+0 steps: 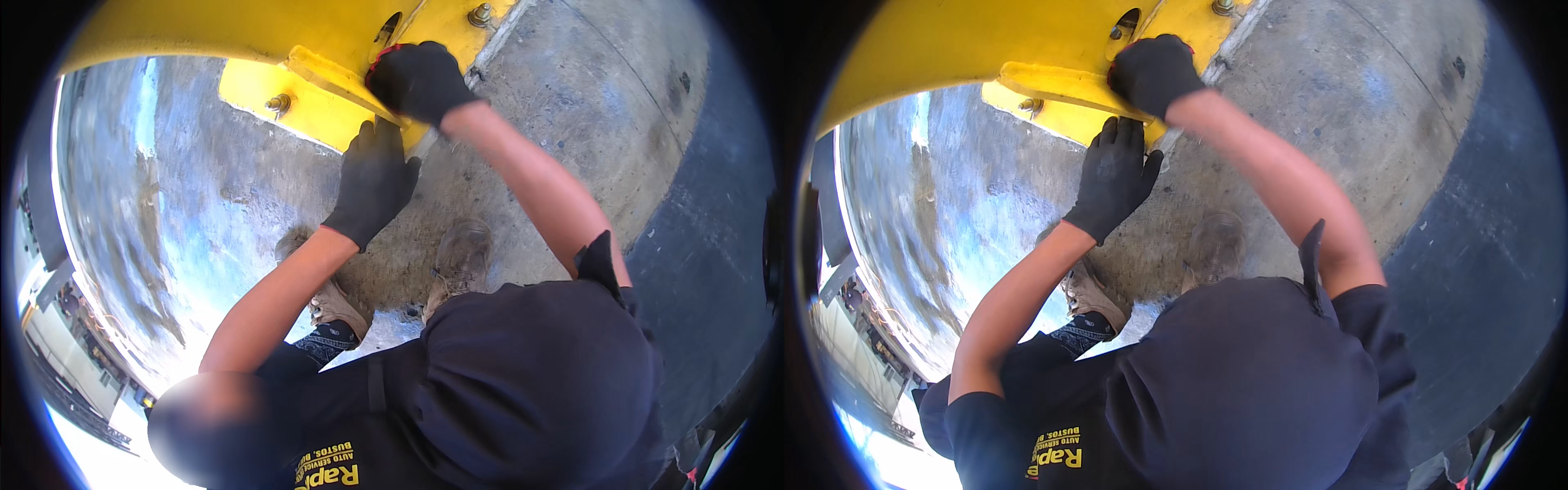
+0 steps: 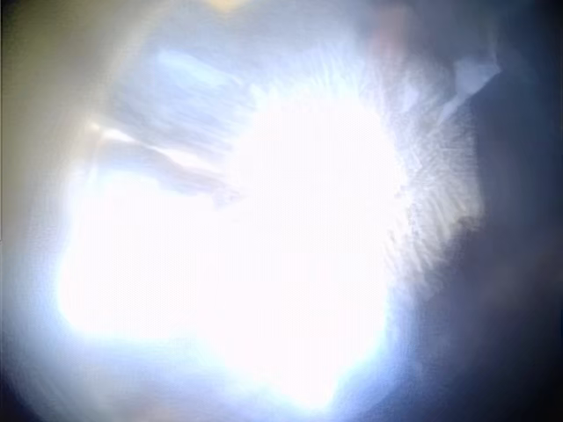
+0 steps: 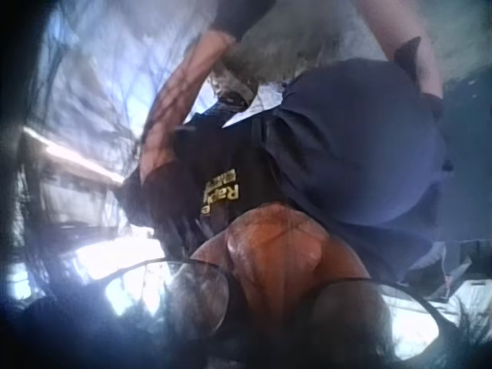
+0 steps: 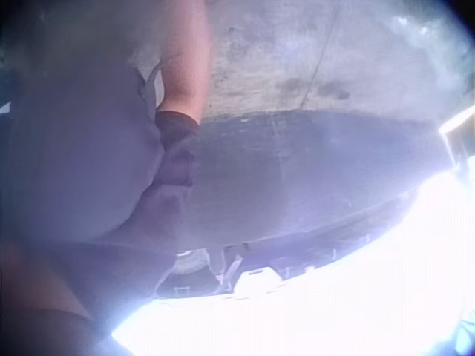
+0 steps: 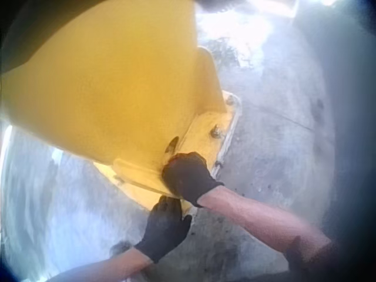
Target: The person applies a liquid from a bottle onto a yellow metal structure and wipes it with a red cloth. They then spray a cleaner onto the cloth and continue wiping the structure, focusing on different sections and edges.
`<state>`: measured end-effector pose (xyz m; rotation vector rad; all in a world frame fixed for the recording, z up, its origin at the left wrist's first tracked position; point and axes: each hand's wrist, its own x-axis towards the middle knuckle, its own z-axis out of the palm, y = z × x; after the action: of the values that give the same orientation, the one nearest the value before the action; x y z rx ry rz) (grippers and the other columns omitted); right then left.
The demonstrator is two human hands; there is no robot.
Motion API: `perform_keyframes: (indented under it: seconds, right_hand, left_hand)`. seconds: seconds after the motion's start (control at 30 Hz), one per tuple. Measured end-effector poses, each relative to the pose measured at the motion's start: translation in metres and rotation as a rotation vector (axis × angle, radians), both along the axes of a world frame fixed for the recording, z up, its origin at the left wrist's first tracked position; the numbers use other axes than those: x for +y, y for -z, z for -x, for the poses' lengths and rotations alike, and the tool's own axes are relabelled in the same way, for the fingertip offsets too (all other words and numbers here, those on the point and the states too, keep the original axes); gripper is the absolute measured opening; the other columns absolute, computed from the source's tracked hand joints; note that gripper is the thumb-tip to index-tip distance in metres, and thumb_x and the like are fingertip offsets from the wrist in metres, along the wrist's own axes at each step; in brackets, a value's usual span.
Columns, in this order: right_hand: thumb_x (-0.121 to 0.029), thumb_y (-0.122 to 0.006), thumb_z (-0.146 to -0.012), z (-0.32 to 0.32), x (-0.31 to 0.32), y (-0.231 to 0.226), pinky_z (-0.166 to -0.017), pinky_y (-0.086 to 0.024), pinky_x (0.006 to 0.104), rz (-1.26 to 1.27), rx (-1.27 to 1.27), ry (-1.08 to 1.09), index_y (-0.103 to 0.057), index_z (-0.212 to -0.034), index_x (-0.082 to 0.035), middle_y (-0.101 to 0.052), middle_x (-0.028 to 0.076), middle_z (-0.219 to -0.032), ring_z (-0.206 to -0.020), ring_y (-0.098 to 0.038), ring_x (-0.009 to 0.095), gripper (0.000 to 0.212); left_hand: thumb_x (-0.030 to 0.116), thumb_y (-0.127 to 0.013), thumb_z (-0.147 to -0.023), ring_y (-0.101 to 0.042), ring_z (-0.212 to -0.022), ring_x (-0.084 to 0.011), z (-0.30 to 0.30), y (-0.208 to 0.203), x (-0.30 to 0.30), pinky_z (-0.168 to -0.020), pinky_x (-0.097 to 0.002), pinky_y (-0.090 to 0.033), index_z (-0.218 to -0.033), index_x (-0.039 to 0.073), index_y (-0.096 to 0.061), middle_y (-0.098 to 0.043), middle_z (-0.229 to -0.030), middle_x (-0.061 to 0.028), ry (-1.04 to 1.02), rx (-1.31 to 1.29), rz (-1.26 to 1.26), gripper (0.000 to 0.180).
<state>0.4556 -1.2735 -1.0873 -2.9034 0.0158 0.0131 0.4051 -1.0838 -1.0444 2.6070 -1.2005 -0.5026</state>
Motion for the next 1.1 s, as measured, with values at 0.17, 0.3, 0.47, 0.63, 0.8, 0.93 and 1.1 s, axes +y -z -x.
perform_keyframes:
  seconds: [0.17, 0.3, 0.47, 0.63, 0.8, 0.93, 1.1]
  right_hand:
    - [-0.039, -0.078, -0.095, -0.024, -0.049, -0.015, -0.077, -0.063, 0.0428, -0.246, -0.144, 0.191, -0.089, -0.103, -0.020, -0.085, 0.009, -0.095, -0.086, -0.082, 0.029, 0.023]
    - [-0.032, -0.084, -0.094, -0.007, -0.044, -0.019, -0.081, -0.064, 0.0383, -0.212, -0.045, 0.029, -0.090, -0.104, -0.015, -0.085, 0.012, -0.098, -0.088, -0.082, 0.029, 0.021]
    - [-0.027, -0.081, -0.100, -0.010, -0.030, -0.034, -0.089, -0.065, 0.0363, -0.193, 0.050, -0.092, -0.091, -0.109, -0.018, -0.086, 0.012, -0.104, -0.093, -0.082, 0.031, 0.016]
    - [-0.021, -0.082, -0.084, 0.021, -0.039, 0.004, -0.081, -0.059, 0.0438, -0.101, -0.268, -0.389, -0.086, -0.090, -0.020, -0.081, 0.005, -0.090, -0.083, -0.079, 0.027, 0.007]
    - [-0.020, -0.084, -0.080, 0.021, -0.028, -0.019, -0.100, -0.052, 0.0389, 0.046, -0.213, -0.397, -0.085, -0.090, -0.017, -0.082, 0.003, -0.096, -0.093, -0.076, 0.024, 0.011]
    - [-0.016, -0.084, -0.075, 0.005, -0.008, -0.016, -0.103, -0.052, 0.0381, -0.059, -0.276, -0.184, -0.086, -0.094, -0.019, -0.078, 0.005, -0.084, -0.093, -0.076, 0.029, 0.019]
    - [-0.011, -0.081, -0.080, 0.049, -0.023, -0.001, -0.112, -0.049, 0.0420, 0.069, -0.448, -0.416, -0.086, -0.100, -0.015, -0.080, 0.006, -0.105, -0.109, -0.074, 0.025, 0.021]
  left_hand:
    - [0.037, -0.071, -0.105, -0.063, -0.134, -0.0443, -0.005, -0.001, -0.001, -0.111, -0.0514, -0.054, -0.136, -0.011, -0.067, -0.068, -0.137, -0.0290, 0.019, -0.009, -0.023, 0.057]
    - [0.038, -0.071, -0.105, -0.063, -0.135, -0.0439, 0.000, 0.008, 0.001, -0.111, -0.0503, -0.054, -0.137, -0.011, -0.066, -0.069, -0.137, -0.0284, 0.025, -0.056, 0.004, 0.058]
    - [0.038, -0.071, -0.105, -0.064, -0.133, -0.0436, -0.001, 0.012, 0.006, -0.110, -0.0504, -0.055, -0.138, -0.011, -0.067, -0.069, -0.139, -0.0287, 0.014, -0.059, -0.004, 0.059]
    - [0.038, -0.069, -0.105, -0.064, -0.132, -0.0437, 0.000, 0.013, 0.001, -0.110, -0.0508, -0.055, -0.138, -0.010, -0.067, -0.069, -0.139, -0.0286, 0.044, -0.050, -0.021, 0.058]
    - [0.038, -0.069, -0.105, -0.064, -0.132, -0.0435, 0.000, 0.019, 0.002, -0.109, -0.0505, -0.055, -0.137, -0.010, -0.068, -0.069, -0.139, -0.0284, 0.042, -0.097, -0.016, 0.058]
    - [0.037, -0.070, -0.104, -0.066, -0.125, -0.0413, 0.001, 0.020, -0.001, -0.103, -0.0503, -0.057, -0.129, -0.009, -0.071, -0.071, -0.131, -0.0262, 0.042, -0.166, -0.008, 0.053]
    - [0.036, -0.072, -0.103, -0.067, -0.117, -0.0387, -0.007, 0.013, -0.001, -0.095, -0.0509, -0.059, -0.121, -0.008, -0.073, -0.071, -0.120, -0.0225, 0.053, -0.065, 0.017, 0.048]
